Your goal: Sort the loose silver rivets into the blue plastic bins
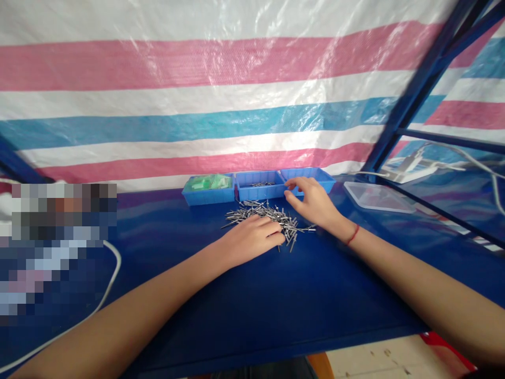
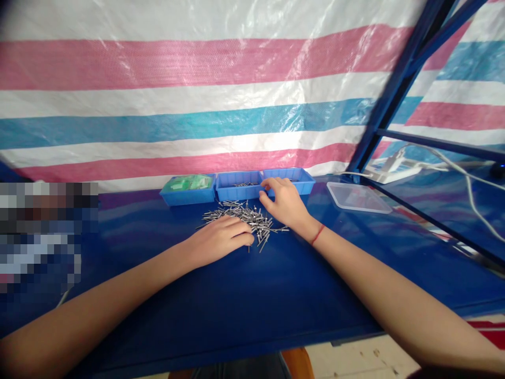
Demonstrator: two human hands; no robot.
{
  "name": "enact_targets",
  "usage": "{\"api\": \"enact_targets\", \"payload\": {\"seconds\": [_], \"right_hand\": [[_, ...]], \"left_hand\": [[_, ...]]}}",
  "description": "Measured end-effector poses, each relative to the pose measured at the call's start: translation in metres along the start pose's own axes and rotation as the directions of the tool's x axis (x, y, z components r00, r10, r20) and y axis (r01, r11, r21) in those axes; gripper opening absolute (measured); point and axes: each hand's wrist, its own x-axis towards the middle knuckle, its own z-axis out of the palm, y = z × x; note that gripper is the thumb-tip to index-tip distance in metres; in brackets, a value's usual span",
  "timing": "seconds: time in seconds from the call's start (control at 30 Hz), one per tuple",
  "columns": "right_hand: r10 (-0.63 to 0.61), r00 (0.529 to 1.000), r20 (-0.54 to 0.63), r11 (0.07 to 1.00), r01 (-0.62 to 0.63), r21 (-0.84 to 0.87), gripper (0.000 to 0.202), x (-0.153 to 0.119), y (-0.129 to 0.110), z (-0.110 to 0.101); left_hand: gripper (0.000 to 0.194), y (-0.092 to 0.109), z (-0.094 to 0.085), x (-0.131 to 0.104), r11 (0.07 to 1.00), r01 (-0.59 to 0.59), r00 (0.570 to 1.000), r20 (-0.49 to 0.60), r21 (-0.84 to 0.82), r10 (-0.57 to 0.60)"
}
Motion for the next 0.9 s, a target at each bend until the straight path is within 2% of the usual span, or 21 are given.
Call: {"api": "enact_targets", "payload": {"seconds": [0.17,0.3,0.37,0.43,0.5,0.6,0.63,0.7,0.8,0.9], "right_hand": [[-0.093,0.994,0.061,0.994,0.089,0.067,0.017,-0.004,-0.019,-0.002],[-0.121,0.989,0.089,0.987,0.11,0.119,0.016,-0.007,-0.026,-0.002],[-0.121,0.988,0.098,0.984,0.106,0.145,0.016,-0.008,-0.027,-0.001],[-0.113,0.989,0.097,0.978,0.094,0.185,0.016,-0.009,-0.03,-0.001],[-0.106,0.987,0.12,0.966,0.073,0.25,0.017,-0.01,-0.034,-0.002],[-0.093,0.973,0.213,0.932,0.01,0.362,0.019,-0.013,-0.044,-0.005],[-0.082,0.966,0.245,0.92,-0.022,0.392,0.018,-0.014,-0.047,-0.006],[-0.049,0.958,0.284,0.898,-0.083,0.433,0.014,-0.015,-0.053,-0.008],[-0.031,0.948,0.318,0.869,-0.132,0.477,0.014,-0.015,-0.057,-0.008],[-0.043,0.937,0.347,0.849,-0.149,0.507,0.019,-0.015,-0.057,-0.007]], "left_hand": [[0.013,-0.003,0.003,-0.001,0.999,-0.004,1.0,-0.003,-0.053,0.004],[0.017,-0.003,0.003,-0.002,0.998,-0.028,1.0,0.004,-0.049,0.029],[0.018,-0.002,0.003,-0.003,0.998,0.002,1.0,-0.017,-0.065,-0.003],[0.018,-0.001,0.004,-0.004,0.983,0.09,0.991,-0.084,-0.157,-0.104],[0.018,0.0,0.006,-0.005,0.913,0.227,0.94,-0.168,-0.34,-0.296],[0.014,0.001,0.008,-0.006,0.69,0.381,0.776,-0.192,-0.616,-0.6],[0.013,0.001,0.008,-0.006,0.617,0.404,0.724,-0.176,-0.676,-0.667],[0.013,0.001,0.008,-0.007,0.511,0.423,0.649,-0.142,-0.748,-0.747],[0.016,0.001,0.009,-0.008,0.415,0.412,0.585,-0.114,-0.811,-0.803],[0.018,0.001,0.011,-0.009,0.354,0.37,0.568,-0.093,-0.859,-0.818]]}}
